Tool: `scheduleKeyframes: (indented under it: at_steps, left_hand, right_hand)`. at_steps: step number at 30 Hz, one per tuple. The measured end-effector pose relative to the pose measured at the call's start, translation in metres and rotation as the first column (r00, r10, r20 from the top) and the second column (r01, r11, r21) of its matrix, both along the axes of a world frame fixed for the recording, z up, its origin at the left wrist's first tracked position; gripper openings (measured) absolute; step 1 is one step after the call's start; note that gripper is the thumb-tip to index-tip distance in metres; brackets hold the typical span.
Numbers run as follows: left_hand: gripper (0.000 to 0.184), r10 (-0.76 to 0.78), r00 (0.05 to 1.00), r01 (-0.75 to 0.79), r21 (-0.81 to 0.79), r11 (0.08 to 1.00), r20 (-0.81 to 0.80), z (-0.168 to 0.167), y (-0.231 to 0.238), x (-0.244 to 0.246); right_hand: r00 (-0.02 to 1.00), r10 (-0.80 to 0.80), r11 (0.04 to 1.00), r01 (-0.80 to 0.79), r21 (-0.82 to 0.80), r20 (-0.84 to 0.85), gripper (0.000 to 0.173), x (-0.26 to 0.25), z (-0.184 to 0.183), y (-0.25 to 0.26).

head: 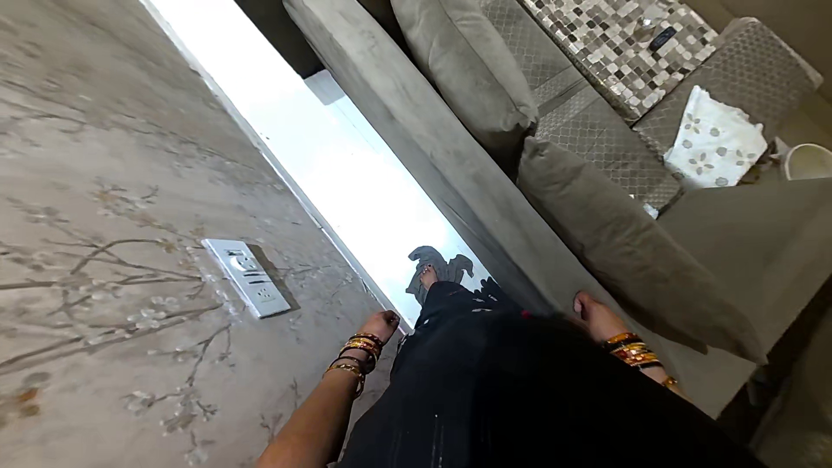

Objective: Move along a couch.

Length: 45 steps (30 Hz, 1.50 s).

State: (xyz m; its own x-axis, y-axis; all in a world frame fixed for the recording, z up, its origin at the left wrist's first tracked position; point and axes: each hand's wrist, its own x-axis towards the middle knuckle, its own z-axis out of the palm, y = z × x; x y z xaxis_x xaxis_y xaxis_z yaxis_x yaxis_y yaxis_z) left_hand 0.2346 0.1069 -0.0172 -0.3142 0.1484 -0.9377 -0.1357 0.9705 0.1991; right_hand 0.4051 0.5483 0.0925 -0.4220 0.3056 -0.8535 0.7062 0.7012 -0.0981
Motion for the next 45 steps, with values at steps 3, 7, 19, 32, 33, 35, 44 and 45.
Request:
scheduleKeyframes:
  at_steps: [3, 7, 19, 32, 33, 35, 44, 45]
  left_hand:
    - [0.040, 0.016, 1.000, -0.016, -0.013, 1.000, -0.013, -0.004, 0.015, 0.045]
    - [0.041, -0.093, 0.995, 0.092, -0.023, 0.995, -0.043, 0.001, 0.051, 0.107]
    - [0.041, -0.114, 0.993, 0.113, -0.039, 0.993, -0.016, -0.008, 0.079, 0.204]
    - [0.041, -0.071, 0.997, 0.071, 0.011, 0.997, 0.031, 0.010, 0.102, 0.250]
    - [0.042, -0.077, 0.996, 0.076, 0.016, 0.997, 0.033, 0.011, 0.103, 0.254]
    - [0.042, -0.097, 0.995, 0.096, 0.020, 0.995, 0.038, 0.014, 0.102, 0.262]
    - [0.041, -0.056, 0.997, 0.056, 0.001, 0.998, 0.050, 0.016, 0.096, 0.286]
    - [0.041, -0.041, 0.998, 0.041, -0.004, 0.999, 0.051, 0.014, 0.094, 0.289]
  right_hand:
    - [0.990, 0.117, 0.993, -0.113, -0.045, 0.081, 0.049, 0.015, 0.002, 0.018]
    - [0.976, 0.201, 0.978, -0.205, -0.039, -0.079, 0.047, 0.032, -0.007, 0.025]
    - [0.936, 0.345, 0.938, -0.345, 0.014, -0.071, 0.052, 0.025, -0.018, 0.019]
    - [0.893, 0.300, 0.954, -0.275, 0.122, -0.336, 0.048, 0.053, -0.031, 0.021]
    - [0.887, 0.283, 0.959, -0.262, 0.107, -0.365, 0.047, 0.056, -0.025, 0.020]
    - [0.891, 0.259, 0.966, -0.246, 0.082, -0.373, 0.045, 0.058, -0.010, 0.017]
    - [0.920, 0.297, 0.953, -0.269, 0.138, -0.255, 0.048, 0.048, -0.018, 0.018]
    - [0.919, 0.300, 0.952, -0.272, 0.141, -0.255, 0.048, 0.049, -0.018, 0.018]
